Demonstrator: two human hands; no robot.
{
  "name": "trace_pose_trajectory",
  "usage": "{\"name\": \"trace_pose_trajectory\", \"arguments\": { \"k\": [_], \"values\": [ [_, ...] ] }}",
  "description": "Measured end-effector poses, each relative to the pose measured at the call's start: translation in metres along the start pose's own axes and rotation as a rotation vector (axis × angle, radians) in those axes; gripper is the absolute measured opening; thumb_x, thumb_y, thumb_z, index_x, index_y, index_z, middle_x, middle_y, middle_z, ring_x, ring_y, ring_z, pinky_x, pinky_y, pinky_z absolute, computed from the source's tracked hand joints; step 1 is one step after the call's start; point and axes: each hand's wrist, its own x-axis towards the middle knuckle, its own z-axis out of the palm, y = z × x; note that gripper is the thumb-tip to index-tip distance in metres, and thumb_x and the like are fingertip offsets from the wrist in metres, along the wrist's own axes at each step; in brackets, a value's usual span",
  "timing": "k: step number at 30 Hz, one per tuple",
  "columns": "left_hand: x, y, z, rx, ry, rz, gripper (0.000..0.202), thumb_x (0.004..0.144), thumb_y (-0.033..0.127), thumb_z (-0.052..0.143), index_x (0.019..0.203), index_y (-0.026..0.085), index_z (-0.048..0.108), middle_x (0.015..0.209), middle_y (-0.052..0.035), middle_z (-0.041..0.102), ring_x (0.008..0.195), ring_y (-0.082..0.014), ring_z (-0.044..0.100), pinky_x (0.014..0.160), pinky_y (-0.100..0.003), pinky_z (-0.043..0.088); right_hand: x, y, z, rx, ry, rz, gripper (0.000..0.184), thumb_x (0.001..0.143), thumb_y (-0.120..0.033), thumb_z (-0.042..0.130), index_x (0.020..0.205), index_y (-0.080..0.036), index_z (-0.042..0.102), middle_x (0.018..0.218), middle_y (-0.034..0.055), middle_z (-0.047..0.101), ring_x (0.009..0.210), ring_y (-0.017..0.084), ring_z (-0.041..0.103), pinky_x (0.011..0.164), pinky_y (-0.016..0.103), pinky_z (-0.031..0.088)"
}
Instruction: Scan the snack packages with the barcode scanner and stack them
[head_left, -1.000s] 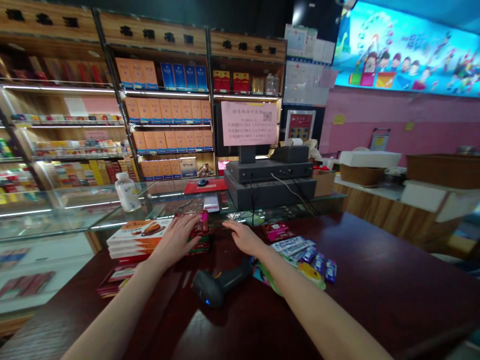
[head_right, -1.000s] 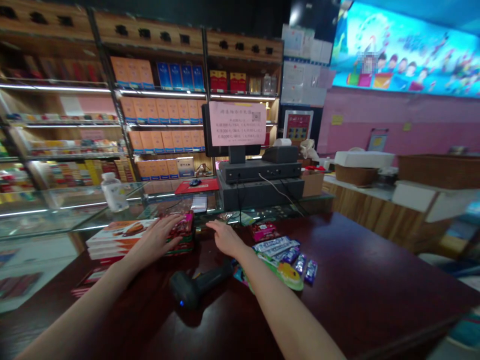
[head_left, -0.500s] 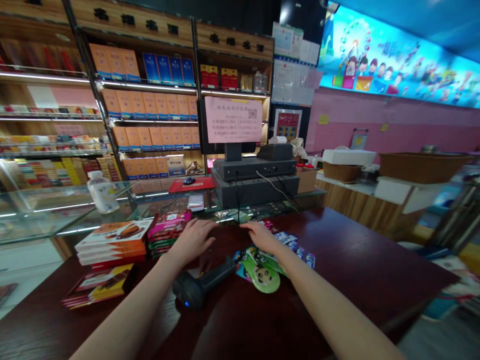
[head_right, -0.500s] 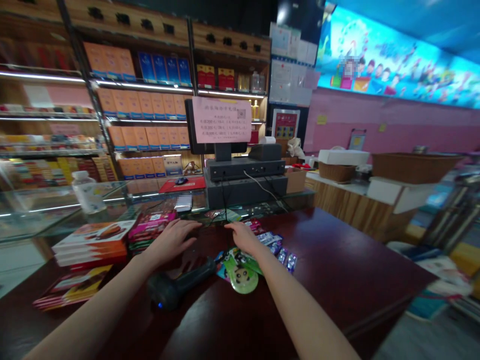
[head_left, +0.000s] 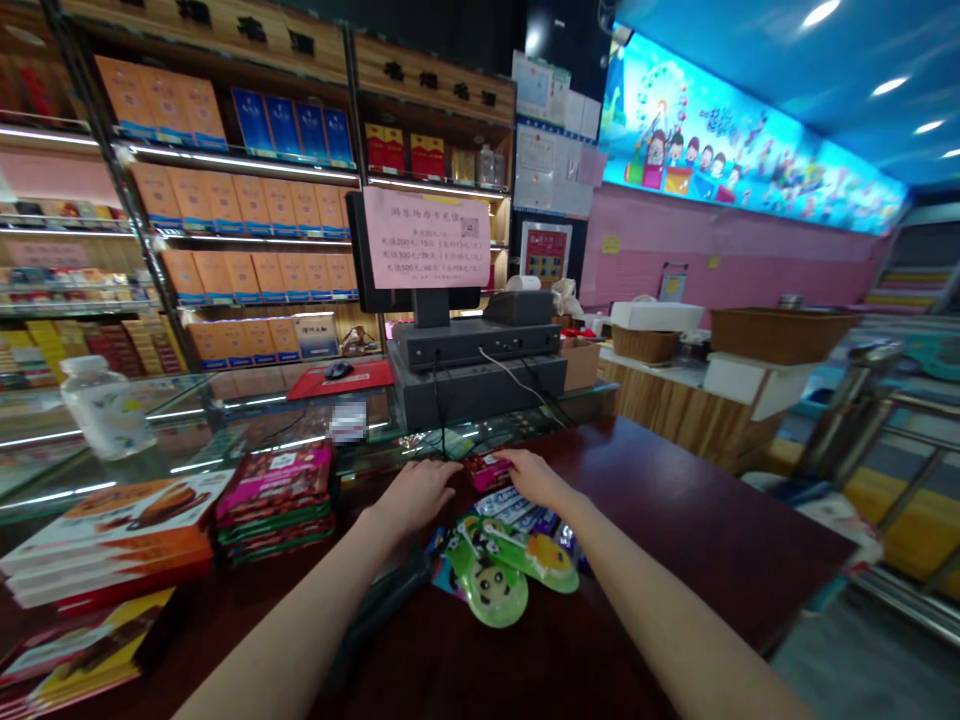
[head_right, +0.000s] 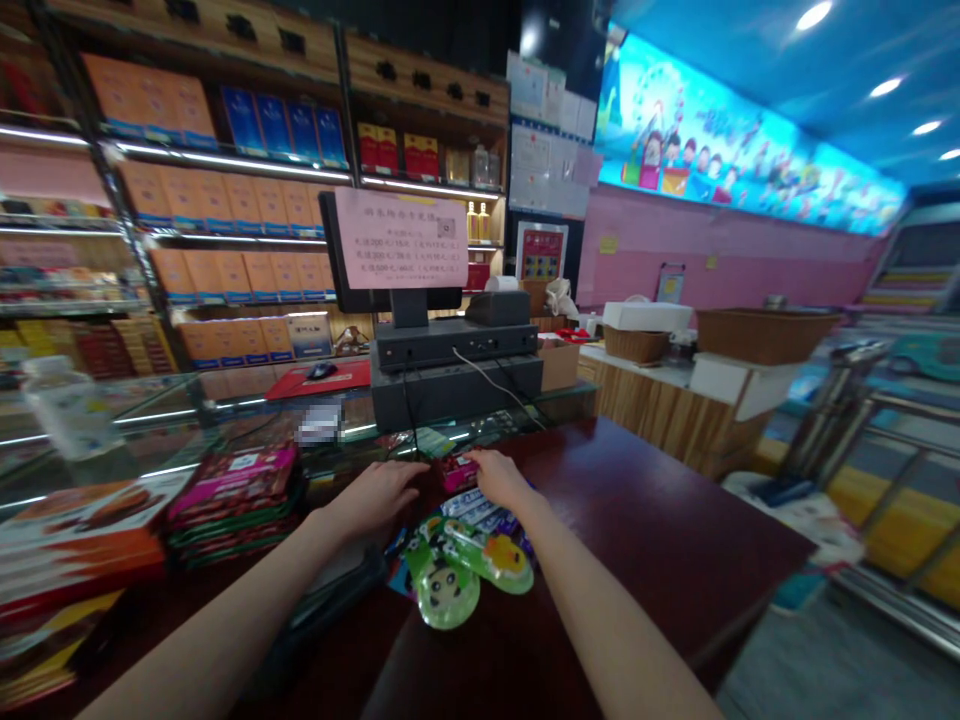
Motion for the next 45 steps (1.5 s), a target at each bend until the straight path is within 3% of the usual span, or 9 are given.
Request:
{"name": "trace_pose_trajectory", "arguments": {
  "k": [6,13,19,25,30,32,37,45],
  "values": [
    [0.03,0.012,0.016,0.016,-0.088,-0.055,0.045,0.093,0.028,0.045,0.136,0.021,0.055,0.117,-0.015,0.073,0.109,-0.0312,0.069,0.097,-0.047,0.047,0.007,0.022,-0.004,-0.062,-0.024,0.108,0.052,0.083,-0.006,0.047,0.127,-0.026,0.067,0.124,0.0069,0.073,0.118,0.025,0.066,0.102,0.039,0.046],
    [0.054,0.018,0.04,-0.02,-0.141,-0.128,0.049,0.095,0.035,0.041,0.14,0.016,0.05,0.126,-0.0198,0.068,0.123,-0.0343,0.061,0.113,-0.06,0.028,0.014,0.039,-0.007,-0.102,-0.055,0.218,0.054,0.085,-0.008,0.047,0.134,-0.026,0.061,0.13,0.0092,0.069,0.121,0.027,0.063,0.1,0.041,0.046],
    [0.061,0.023,0.048,-0.084,-0.14,-0.218,0.053,0.094,0.034,0.042,0.142,0.014,0.049,0.128,-0.0224,0.067,0.13,-0.0365,0.055,0.115,-0.065,0.02,0.018,0.038,-0.002,-0.098,-0.096,0.273,0.057,0.085,-0.013,0.049,0.141,-0.024,0.055,0.131,0.0117,0.068,0.121,0.03,0.063,0.1,0.043,0.045],
    [0.07,0.018,0.062,-0.285,-0.114,-0.331,0.05,0.091,0.031,0.047,0.139,0.019,0.053,0.127,-0.0178,0.069,0.123,-0.0339,0.061,0.112,-0.06,0.03,0.026,0.034,0.005,-0.019,-0.083,0.305,0.056,0.083,-0.014,0.052,0.137,-0.027,0.059,0.127,0.0076,0.07,0.118,0.025,0.064,0.1,0.036,0.044],
    [0.084,0.011,0.072,-0.527,-0.006,-0.4,0.046,0.085,0.03,0.059,0.13,0.021,0.06,0.121,-0.0113,0.072,0.113,-0.0256,0.067,0.102,-0.037,0.046,0.029,0.034,0.005,0.074,-0.05,0.322,0.05,0.08,-0.013,0.055,0.126,-0.026,0.068,0.117,0.0065,0.075,0.113,0.024,0.067,0.097,0.032,0.046],
    [0.088,0.009,0.075,-0.614,0.046,-0.413,0.047,0.081,0.029,0.064,0.127,0.019,0.062,0.117,-0.011,0.074,0.109,-0.0247,0.068,0.097,-0.033,0.048,0.028,0.034,0.006,0.115,-0.029,0.325,0.046,0.08,-0.015,0.056,0.121,-0.027,0.071,0.112,0.0058,0.077,0.11,0.024,0.068,0.094,0.03,0.047],
    [0.09,0.006,0.077,-0.784,0.162,-0.43,0.044,0.073,0.023,0.07,0.118,0.018,0.067,0.107,-0.0094,0.077,0.105,-0.0252,0.07,0.095,-0.033,0.05,0.026,0.033,0.006,0.225,0.045,0.319,0.038,0.079,-0.016,0.059,0.11,-0.027,0.076,0.104,0.0049,0.078,0.105,0.024,0.07,0.09,0.028,0.049],
    [0.081,0.009,0.067,-0.968,0.3,-0.372,0.048,0.069,0.011,0.068,0.117,0.02,0.067,0.112,-0.0074,0.076,0.107,-0.0224,0.07,0.098,-0.034,0.051,0.017,0.031,0.002,0.452,0.184,0.253,0.039,0.076,-0.011,0.058,0.106,-0.027,0.077,0.1,0.0016,0.079,0.103,0.022,0.071,0.094,0.031,0.052]
  ]
}}
